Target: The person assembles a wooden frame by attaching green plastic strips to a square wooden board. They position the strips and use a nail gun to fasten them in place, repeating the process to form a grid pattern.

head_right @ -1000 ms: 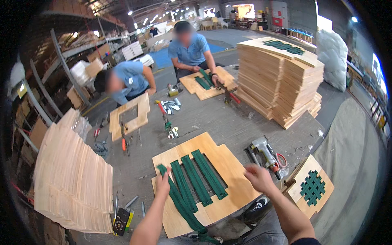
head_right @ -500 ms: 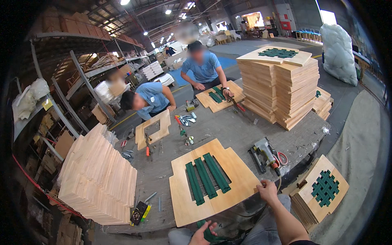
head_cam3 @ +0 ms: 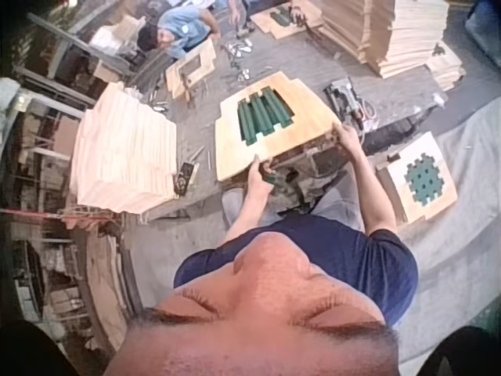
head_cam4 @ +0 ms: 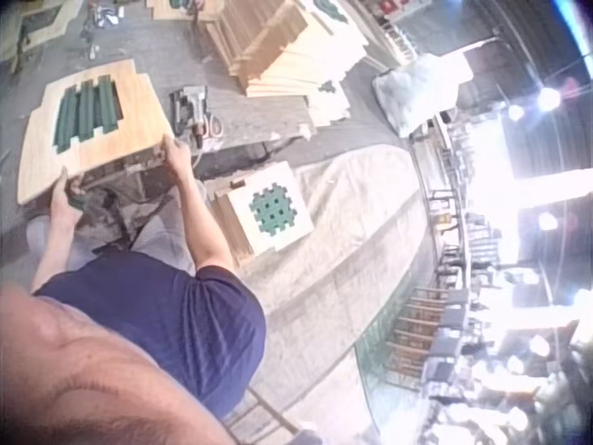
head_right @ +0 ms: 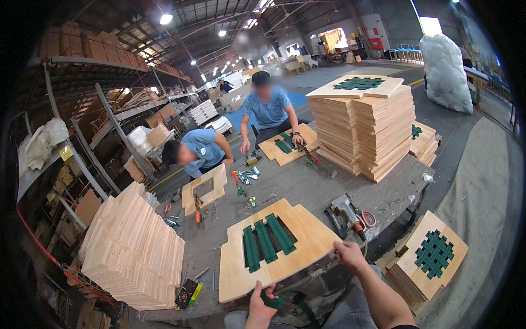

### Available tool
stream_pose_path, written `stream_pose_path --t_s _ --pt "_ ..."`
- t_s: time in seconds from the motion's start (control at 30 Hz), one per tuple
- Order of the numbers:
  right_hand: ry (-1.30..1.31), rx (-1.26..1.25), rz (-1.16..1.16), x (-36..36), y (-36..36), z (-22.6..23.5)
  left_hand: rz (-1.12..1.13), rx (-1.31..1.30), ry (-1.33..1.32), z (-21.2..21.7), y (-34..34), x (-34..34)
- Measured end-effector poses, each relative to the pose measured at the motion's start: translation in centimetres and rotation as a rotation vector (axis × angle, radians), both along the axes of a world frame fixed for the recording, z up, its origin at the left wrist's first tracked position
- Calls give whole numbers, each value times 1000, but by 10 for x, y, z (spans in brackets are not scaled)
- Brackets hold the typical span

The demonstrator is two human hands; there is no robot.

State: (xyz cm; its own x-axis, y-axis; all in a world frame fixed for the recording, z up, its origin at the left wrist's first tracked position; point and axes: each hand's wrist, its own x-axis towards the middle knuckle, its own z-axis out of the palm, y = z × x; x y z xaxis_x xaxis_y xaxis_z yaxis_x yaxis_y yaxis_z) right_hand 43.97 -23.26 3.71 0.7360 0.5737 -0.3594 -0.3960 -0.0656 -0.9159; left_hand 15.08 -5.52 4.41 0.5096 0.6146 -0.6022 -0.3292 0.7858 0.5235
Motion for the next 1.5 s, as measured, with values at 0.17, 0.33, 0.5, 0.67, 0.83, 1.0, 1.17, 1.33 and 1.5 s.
stream_pose_path --t_s 0.17,0.33,0.5,0.67,0.83,1.0,1.17,1.33,1.5 --pt "216 102 -30 -3 12 37 89 132 101 23 12 18" --pt "522 437 383 -25 5 36 86 146 -23 38 33 -39" --pt "767 778 381 -28 15 -3 -103 310 -102 65 33 -105" --pt "519 594 313 -57 57 4 -42 471 103 94 52 -143" --pt "466 530 306 -77 62 9 99 333 -99 75 104 -120" --pt "505 634 157 -113 67 18 -68 372 -293 36 72 -133" --pt "453 617 183 -121 81 8 -205 368 -141 12 37 -147" --pt "590 417 240 -145 88 -31 -78 318 160 -11 33 -154" --pt "609 170 352 -137 71 -57 -17 285 279 -19 33 -140"
